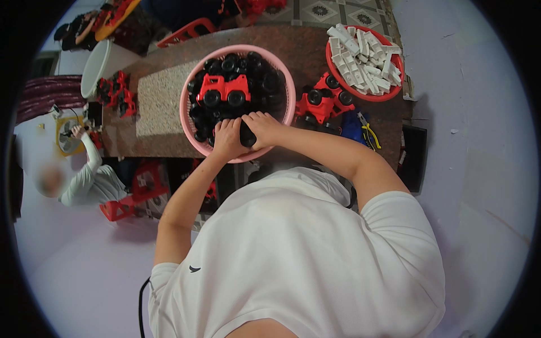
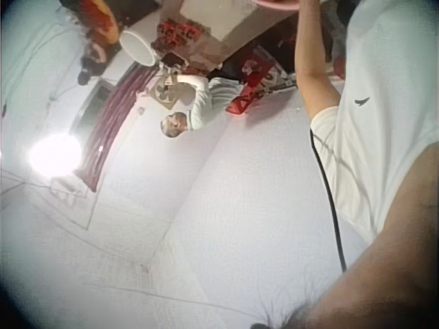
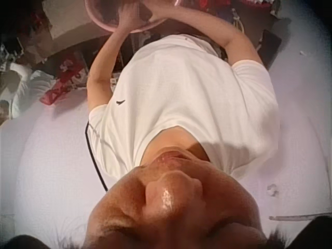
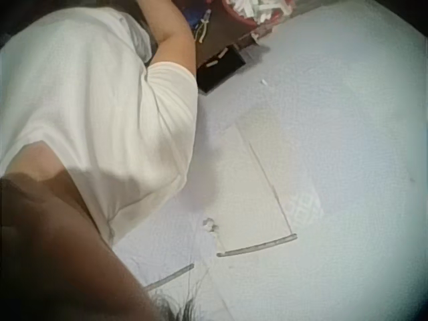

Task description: The recorder is assembling small toy trucks by attaching black wheels to red chassis and adding white components.

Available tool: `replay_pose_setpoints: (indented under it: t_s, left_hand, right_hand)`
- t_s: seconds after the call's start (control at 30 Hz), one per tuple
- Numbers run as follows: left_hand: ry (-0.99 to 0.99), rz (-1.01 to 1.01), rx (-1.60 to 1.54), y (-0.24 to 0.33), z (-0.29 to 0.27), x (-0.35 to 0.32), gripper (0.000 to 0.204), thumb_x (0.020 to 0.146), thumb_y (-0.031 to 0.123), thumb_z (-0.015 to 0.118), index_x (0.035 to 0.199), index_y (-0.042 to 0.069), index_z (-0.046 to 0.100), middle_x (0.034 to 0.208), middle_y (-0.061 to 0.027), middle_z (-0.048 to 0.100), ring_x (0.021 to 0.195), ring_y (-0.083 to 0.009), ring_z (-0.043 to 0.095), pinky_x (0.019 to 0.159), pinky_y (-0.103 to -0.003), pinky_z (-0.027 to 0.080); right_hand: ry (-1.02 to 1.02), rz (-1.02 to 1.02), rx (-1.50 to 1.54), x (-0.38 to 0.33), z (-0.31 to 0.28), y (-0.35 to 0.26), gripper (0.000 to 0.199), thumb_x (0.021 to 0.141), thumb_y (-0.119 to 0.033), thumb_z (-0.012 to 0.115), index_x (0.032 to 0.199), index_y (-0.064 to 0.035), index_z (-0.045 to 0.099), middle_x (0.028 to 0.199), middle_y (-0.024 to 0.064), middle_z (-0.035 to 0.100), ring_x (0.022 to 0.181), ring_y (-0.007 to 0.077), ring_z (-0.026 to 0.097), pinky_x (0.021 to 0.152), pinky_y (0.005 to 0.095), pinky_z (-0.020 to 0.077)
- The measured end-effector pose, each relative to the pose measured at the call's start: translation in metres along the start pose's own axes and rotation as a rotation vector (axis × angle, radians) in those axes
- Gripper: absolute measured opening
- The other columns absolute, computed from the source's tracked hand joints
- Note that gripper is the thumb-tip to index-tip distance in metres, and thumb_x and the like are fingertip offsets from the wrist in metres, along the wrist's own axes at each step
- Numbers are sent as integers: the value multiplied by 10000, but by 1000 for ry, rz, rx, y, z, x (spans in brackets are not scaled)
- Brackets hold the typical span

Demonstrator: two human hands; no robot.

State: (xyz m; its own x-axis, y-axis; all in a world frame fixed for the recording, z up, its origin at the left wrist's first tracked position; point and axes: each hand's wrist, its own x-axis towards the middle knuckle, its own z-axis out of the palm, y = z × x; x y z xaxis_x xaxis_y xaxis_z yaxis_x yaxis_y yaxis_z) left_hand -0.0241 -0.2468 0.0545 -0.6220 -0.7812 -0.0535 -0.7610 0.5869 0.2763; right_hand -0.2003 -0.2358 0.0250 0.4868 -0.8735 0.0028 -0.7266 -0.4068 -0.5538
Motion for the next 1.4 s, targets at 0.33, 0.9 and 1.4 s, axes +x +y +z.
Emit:
replay_pose_setpoints:
  t_s: [0.33, 0.9, 1.4]
  left_hand:
    - [-25, -394, -1732, -4, -59, -15, 631, 747, 252, 672, 1296, 37, 448, 1188, -93, 559, 1109, -230, 540, 981, -372, 417]
    - [-607, -483, -1961, 13, -42, 33, 469, 889, 356, 598, 1254, 72, 522, 1220, -135, 599, 1090, -271, 600, 958, -425, 483]
    - [66, 614, -15, 129, -60, 17, 915, 528, 219, 855, 1323, 76, 425, 1354, -197, 371, 1287, -379, 343, 1042, -501, 292]
  right_hand:
    - [156, 348, 1252, -50, -56, 19, 613, 882, -306, 668, 1331, 30, 420, 1247, 159, 551, 1151, 216, 541, 980, 329, 436]
    - [808, 425, 1185, -101, -49, -96, 862, 799, -164, 730, 1450, -29, 181, 1302, 165, 505, 1100, 213, 552, 919, 346, 456]
    - [891, 951, 1579, -117, -39, -55, 517, 816, -330, 654, 1184, 13, 533, 1087, 162, 622, 950, 235, 635, 778, 340, 520]
